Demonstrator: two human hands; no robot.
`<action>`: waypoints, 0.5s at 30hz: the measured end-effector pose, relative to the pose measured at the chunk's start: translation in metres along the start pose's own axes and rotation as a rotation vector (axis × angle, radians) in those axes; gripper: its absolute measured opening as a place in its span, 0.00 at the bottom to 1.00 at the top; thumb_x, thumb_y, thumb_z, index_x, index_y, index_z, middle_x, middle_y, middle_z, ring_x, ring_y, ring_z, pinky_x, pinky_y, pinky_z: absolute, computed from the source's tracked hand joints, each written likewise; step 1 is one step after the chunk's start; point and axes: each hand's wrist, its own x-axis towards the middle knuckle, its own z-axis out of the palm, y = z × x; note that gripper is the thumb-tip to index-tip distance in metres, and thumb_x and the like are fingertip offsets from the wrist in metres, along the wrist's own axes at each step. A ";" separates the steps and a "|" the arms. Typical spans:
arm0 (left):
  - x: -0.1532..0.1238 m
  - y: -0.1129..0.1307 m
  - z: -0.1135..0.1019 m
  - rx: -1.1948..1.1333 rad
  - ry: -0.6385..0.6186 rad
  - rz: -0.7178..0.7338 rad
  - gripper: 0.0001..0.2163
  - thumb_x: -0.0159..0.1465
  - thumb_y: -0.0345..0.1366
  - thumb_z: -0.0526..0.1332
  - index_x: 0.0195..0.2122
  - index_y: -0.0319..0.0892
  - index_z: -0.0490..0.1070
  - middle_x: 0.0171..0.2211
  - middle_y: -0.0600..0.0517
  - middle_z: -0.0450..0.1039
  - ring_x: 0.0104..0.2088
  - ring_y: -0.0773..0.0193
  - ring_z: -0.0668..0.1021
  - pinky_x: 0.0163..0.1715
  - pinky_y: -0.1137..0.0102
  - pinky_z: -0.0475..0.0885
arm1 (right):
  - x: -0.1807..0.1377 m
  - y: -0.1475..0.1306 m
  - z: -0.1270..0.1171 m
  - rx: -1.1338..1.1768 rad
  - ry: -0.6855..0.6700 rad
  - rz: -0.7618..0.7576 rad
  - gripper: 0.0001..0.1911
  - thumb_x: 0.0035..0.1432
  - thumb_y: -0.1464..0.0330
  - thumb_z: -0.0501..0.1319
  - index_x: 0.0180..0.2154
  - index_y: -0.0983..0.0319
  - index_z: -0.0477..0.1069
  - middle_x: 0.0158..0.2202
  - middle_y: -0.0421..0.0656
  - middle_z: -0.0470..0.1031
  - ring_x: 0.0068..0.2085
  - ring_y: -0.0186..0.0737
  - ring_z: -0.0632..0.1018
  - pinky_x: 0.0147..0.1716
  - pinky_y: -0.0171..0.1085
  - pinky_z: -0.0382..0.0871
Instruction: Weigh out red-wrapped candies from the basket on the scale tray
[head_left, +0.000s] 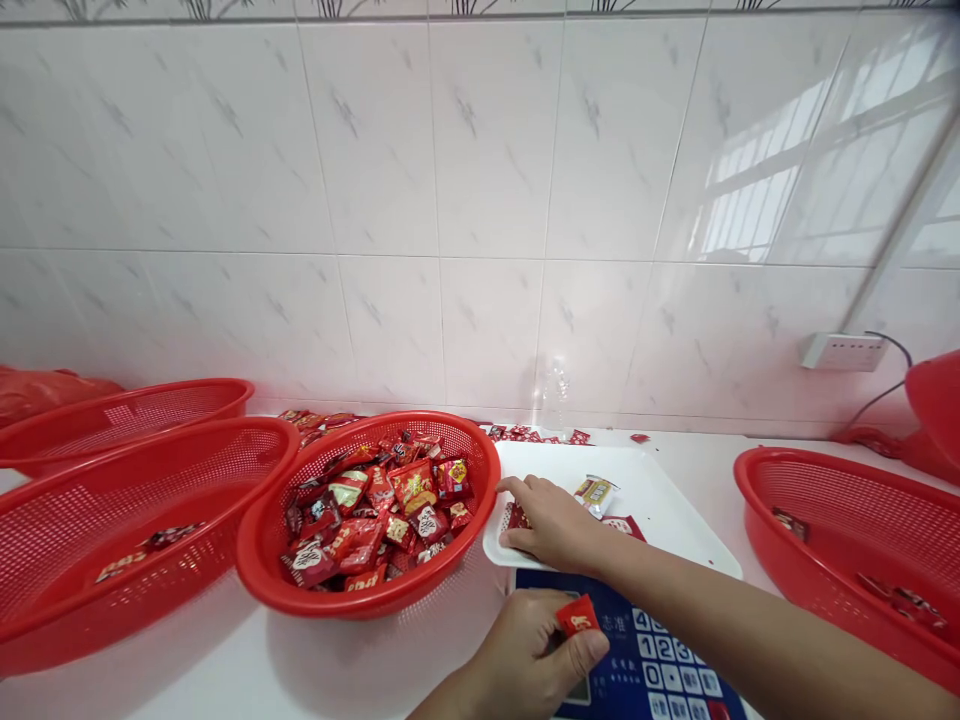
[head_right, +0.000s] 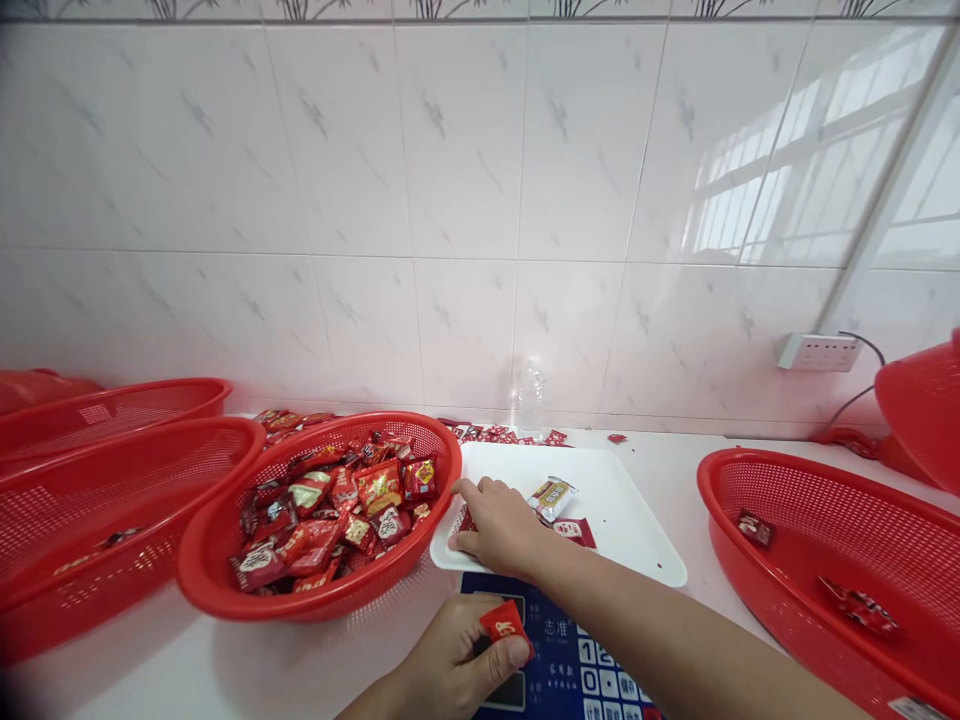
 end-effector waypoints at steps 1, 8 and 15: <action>0.000 -0.001 0.000 0.002 -0.003 0.005 0.19 0.65 0.48 0.49 0.23 0.40 0.55 0.23 0.56 0.57 0.24 0.72 0.60 0.25 0.74 0.54 | 0.001 0.000 0.001 0.010 0.002 -0.004 0.25 0.50 0.64 0.63 0.51 0.57 0.63 0.41 0.46 0.70 0.42 0.46 0.71 0.40 0.39 0.62; -0.001 0.004 -0.002 0.027 -0.023 -0.011 0.19 0.65 0.48 0.49 0.23 0.40 0.56 0.24 0.55 0.58 0.25 0.71 0.61 0.25 0.74 0.55 | 0.005 0.009 -0.017 0.070 0.126 0.041 0.20 0.53 0.67 0.60 0.49 0.55 0.62 0.43 0.41 0.68 0.41 0.37 0.72 0.41 0.36 0.63; -0.003 0.007 0.000 0.097 -0.008 -0.084 0.19 0.64 0.50 0.50 0.23 0.40 0.57 0.22 0.56 0.57 0.23 0.72 0.61 0.23 0.74 0.54 | -0.019 0.052 -0.036 0.026 0.216 0.201 0.17 0.57 0.61 0.56 0.48 0.55 0.64 0.53 0.45 0.59 0.46 0.39 0.72 0.46 0.39 0.65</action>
